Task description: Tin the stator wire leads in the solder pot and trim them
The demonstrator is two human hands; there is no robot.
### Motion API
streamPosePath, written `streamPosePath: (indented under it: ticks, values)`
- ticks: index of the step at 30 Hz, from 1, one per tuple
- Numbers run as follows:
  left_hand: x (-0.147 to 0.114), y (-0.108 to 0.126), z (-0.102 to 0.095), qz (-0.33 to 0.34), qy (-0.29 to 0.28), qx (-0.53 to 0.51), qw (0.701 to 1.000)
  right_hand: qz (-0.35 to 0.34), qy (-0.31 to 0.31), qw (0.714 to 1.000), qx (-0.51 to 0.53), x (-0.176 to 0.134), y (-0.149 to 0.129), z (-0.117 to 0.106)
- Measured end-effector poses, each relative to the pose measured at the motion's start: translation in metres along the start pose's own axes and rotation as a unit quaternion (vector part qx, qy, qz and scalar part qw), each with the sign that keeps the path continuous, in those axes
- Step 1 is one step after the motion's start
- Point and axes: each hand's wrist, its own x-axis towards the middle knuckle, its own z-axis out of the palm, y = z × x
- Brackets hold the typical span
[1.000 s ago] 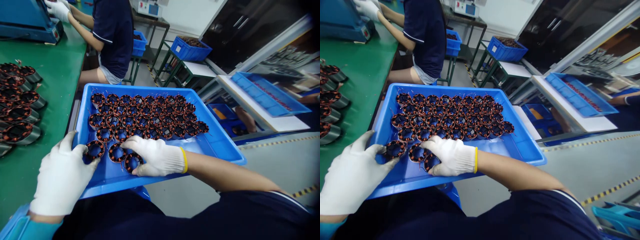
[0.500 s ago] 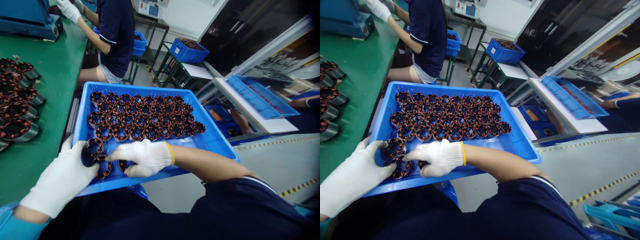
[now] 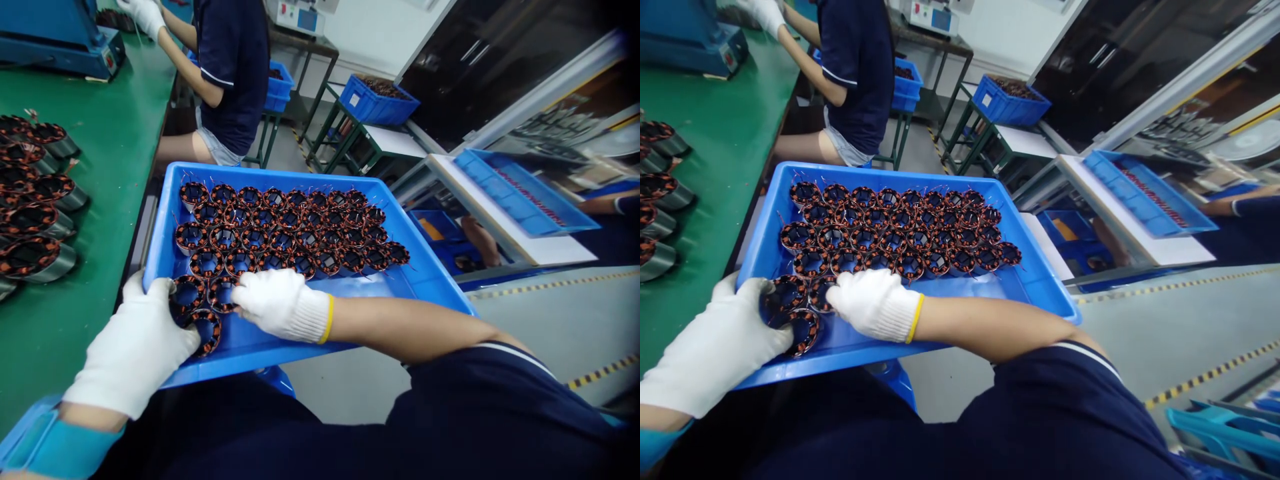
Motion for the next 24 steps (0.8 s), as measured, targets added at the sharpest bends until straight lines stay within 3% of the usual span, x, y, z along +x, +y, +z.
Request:
streamPosePath:
  ticks: [6, 9, 11, 14, 18, 21, 24]
  values:
    - [-0.001, 0.000, 0.001, 0.002, 0.013, -0.016, 1.000, -0.020, 0.023, 0.998, 0.052, 0.009, 0.007, -0.008]
    - [-0.020, -0.007, 0.002, 0.001, 0.119, -0.086, 0.989, -0.022, 0.055, 0.994, 0.092, -0.001, 0.017, -0.022]
    - [-0.044, -0.016, 0.003, 0.026, 0.214, -0.121, 0.969, -0.015, 0.129, 0.981, 0.145, -0.002, 0.020, -0.031]
    - [-0.092, -0.035, 0.007, 0.083, 0.286, -0.132, 0.946, -0.120, 0.212, 0.957, 0.155, 0.018, 0.008, -0.045]
    - [-0.157, -0.063, 0.022, 0.076, 0.294, -0.085, 0.949, -0.304, 0.205, 0.928, 0.066, 0.075, -0.052, -0.076]
    - [-0.201, -0.085, 0.042, 0.048, 0.314, -0.064, 0.946, -0.377, 0.179, 0.908, 0.027, 0.125, -0.122, -0.095]
    - [-0.243, -0.102, 0.069, -0.026, 0.320, -0.058, 0.945, -0.463, 0.193, 0.865, 0.010, 0.161, -0.203, -0.102]
